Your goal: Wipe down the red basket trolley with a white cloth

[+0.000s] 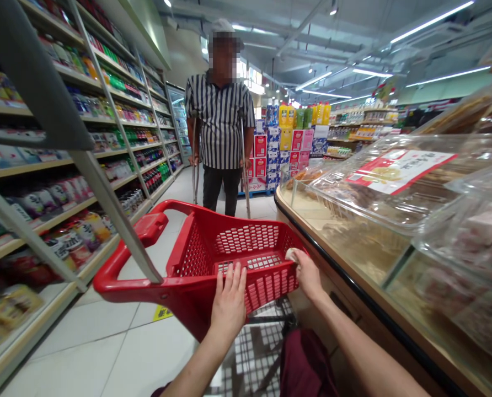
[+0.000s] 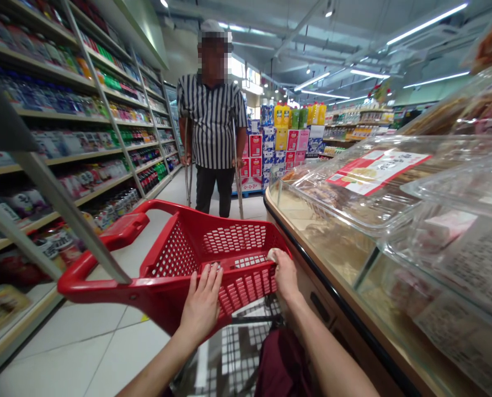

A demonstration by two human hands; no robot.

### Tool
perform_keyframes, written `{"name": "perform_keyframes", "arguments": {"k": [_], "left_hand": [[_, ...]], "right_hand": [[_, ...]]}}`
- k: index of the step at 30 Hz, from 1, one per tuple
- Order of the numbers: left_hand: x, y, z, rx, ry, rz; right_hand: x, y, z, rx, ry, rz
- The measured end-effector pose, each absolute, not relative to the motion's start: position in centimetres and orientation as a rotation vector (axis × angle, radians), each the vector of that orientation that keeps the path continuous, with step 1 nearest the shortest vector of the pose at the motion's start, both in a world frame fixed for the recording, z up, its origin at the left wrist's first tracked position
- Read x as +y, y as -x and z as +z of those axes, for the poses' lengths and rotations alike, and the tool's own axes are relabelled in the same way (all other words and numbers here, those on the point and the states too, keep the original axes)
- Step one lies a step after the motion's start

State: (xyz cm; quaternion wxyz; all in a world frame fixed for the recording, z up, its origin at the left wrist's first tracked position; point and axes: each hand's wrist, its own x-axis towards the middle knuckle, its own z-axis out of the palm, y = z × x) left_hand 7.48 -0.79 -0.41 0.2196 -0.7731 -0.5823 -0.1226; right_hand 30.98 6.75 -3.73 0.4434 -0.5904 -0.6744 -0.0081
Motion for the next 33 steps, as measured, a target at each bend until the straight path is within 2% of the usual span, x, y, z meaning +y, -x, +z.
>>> {"name": "perform_keyframes", "arguments": {"k": [4, 10, 15, 21, 27, 33], "left_hand": [[-0.8, -7.3, -0.5, -1.604, 2.133, -0.338], [-0.9, -7.3, -0.6, -1.586, 2.123, -0.348], [-0.9, -7.4, -0.5, -1.593, 2.127, -0.347], [-0.9, -7.5, -0.6, -1.597, 2.155, -0.333], [-1.2, -7.4, -0.3, -1.614, 2.166, -0.348], [-1.4, -7.7, -0.2, -1.625, 2.196, -0.334]], "right_hand": [[6.0, -29.0, -3.9, -1.917, 1.232, -0.021], [6.1, -30.4, -3.9, -1.752, 1.428, -0.087], [5.1, -28.2, -4.1, -1.946, 1.17, -0.096], [5.8, -29.4, -3.5, -1.733, 1.457, -0.123], [4.4, -25.3, -3.3, -1.944, 1.13, -0.02], [4.8, -26.1, -3.1, -1.834, 1.291, -0.024]]}}
